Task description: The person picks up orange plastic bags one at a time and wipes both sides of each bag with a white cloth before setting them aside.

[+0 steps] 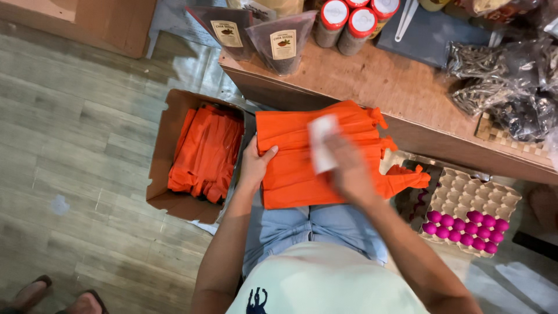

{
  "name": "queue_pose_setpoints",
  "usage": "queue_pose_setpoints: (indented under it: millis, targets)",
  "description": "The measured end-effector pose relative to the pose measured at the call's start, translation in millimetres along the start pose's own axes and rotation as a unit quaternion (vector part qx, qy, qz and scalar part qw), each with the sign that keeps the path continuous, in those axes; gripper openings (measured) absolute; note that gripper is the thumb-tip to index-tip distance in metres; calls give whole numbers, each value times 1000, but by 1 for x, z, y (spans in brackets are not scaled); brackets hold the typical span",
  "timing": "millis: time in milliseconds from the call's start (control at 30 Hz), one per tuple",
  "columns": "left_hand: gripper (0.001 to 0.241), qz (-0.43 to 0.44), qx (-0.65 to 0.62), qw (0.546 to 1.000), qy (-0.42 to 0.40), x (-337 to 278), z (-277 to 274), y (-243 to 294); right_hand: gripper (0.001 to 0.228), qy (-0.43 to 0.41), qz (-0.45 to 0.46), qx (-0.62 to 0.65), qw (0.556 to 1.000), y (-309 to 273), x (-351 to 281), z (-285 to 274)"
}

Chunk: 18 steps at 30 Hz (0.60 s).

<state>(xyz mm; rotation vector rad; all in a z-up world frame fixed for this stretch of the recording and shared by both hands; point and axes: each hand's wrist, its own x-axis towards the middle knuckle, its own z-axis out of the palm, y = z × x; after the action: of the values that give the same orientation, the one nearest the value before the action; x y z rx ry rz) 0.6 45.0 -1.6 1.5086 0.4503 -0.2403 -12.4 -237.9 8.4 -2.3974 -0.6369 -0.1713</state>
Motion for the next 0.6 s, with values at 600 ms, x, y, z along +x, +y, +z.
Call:
queue_pose_setpoints:
  millis: [600]
  targets:
    - [104,297,555,735,-252,-96,-28,34,66,-77,-101,-62,990,-21,-50,-70]
